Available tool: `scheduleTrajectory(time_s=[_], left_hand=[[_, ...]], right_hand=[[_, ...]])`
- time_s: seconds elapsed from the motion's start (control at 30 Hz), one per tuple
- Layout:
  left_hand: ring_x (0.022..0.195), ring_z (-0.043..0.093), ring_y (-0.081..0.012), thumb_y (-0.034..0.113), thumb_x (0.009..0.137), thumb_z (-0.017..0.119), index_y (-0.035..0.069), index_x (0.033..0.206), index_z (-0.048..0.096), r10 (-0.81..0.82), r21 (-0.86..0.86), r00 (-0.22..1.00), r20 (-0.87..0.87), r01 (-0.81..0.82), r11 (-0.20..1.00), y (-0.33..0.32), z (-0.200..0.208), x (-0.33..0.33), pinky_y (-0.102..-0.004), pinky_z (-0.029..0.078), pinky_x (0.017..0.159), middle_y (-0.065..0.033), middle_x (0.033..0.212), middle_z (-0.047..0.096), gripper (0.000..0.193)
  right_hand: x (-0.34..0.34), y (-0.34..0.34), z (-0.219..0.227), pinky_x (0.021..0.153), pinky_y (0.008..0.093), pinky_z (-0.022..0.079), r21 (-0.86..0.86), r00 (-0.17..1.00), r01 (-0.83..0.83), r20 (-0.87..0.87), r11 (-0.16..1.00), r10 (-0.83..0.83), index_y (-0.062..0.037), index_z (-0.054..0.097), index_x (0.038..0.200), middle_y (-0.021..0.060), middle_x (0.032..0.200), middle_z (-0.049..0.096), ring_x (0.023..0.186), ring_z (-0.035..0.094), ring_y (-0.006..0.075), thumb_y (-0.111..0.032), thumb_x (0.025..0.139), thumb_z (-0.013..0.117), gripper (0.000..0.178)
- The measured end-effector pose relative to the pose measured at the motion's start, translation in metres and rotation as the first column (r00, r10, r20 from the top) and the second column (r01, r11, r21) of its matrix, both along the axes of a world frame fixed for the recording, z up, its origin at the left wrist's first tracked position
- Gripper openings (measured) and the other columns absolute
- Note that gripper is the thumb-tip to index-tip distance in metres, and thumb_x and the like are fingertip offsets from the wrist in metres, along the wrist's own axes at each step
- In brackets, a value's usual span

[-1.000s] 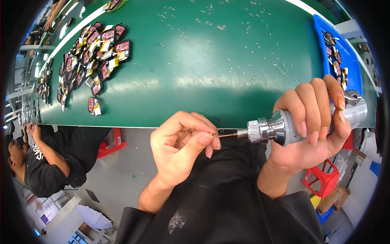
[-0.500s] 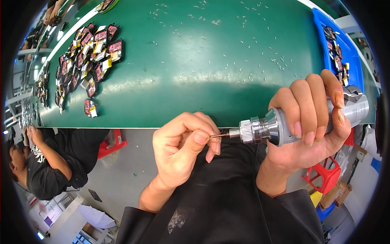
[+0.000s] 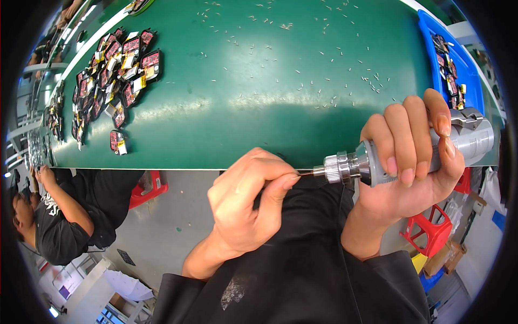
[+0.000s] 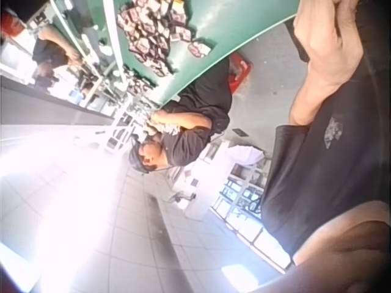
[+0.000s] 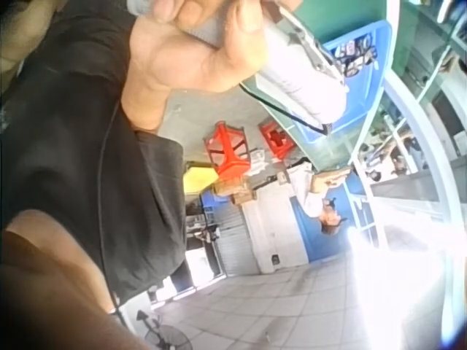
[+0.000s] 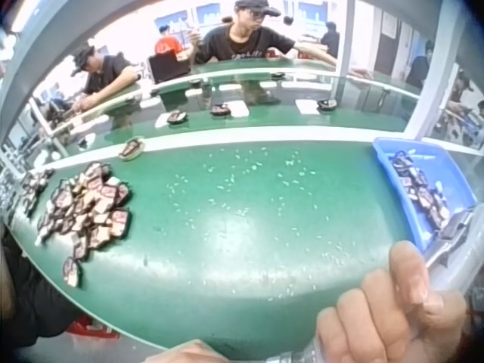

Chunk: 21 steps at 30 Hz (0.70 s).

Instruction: Use an electric screwdriver to assemble small electronic components at a factory conveyor belt.

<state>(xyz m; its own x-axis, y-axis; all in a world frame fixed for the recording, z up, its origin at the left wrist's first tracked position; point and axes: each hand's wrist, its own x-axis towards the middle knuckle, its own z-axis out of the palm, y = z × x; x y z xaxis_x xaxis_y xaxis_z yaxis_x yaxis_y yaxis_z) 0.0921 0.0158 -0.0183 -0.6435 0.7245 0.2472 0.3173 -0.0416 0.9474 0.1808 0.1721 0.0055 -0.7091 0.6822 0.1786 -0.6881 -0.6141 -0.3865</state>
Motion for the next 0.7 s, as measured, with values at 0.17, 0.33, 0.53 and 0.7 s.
scheduleTrajectory(time_s=[0.17, 0.33, 0.53, 0.7], left_hand=[[0.055, 0.046, -0.0084, 0.001, 0.092, 0.059, -0.006, 0.084, 0.056, -0.116, 0.058, 0.992, 0.058, 0.112, 0.992, 0.006, -0.011, -0.002, -0.0208, 0.036, 0.047, -0.0117, 0.070, 0.059, 0.012], [0.060, 0.057, -0.0182, 0.011, 0.096, 0.052, -0.011, 0.105, 0.062, -0.018, -0.016, 0.998, -0.053, 0.017, 1.000, 0.009, 0.012, -0.024, -0.0285, 0.046, 0.054, -0.0164, 0.080, 0.066, 0.026], [0.056, 0.054, -0.0096, 0.007, 0.096, 0.052, -0.006, 0.097, 0.069, 0.259, -0.120, 0.917, -0.303, -0.307, 0.944, -0.011, 0.043, -0.131, -0.0231, 0.041, 0.049, -0.0096, 0.079, 0.069, 0.021], [0.065, 0.061, -0.0130, 0.019, 0.095, 0.057, -0.005, 0.083, 0.068, 0.314, -0.247, 0.648, -0.694, -0.624, 0.741, -0.009, 0.072, -0.312, -0.0283, 0.047, 0.061, -0.0106, 0.075, 0.069, 0.030]], right_hand=[[0.001, 0.004, -0.005, 0.054, 0.0264, 0.038, -0.052, 0.999, 0.035, -0.014, 0.998, -0.036, -0.0069, 0.045, 0.090, -0.0007, 0.057, 0.041, 0.051, 0.044, 0.0104, -0.008, 0.083, 0.056, 0.013], [-0.008, 0.007, -0.009, 0.054, 0.0266, 0.037, -0.080, 0.997, 0.048, -0.050, 0.996, -0.052, -0.0066, 0.045, 0.089, -0.0006, 0.057, 0.040, 0.052, 0.043, 0.0107, -0.007, 0.084, 0.054, 0.011], [-0.008, 0.010, -0.013, 0.055, 0.0263, 0.035, -0.143, 0.979, 0.194, 0.090, 0.971, -0.182, -0.0068, 0.044, 0.090, -0.0011, 0.060, 0.039, 0.054, 0.040, 0.0101, -0.011, 0.086, 0.055, 0.011], [-0.007, 0.002, -0.016, 0.056, 0.0277, 0.035, -0.186, 0.964, 0.244, 0.155, 0.952, -0.217, -0.0052, 0.043, 0.093, 0.0018, 0.063, 0.039, 0.056, 0.040, 0.0123, -0.010, 0.086, 0.055, 0.015]])
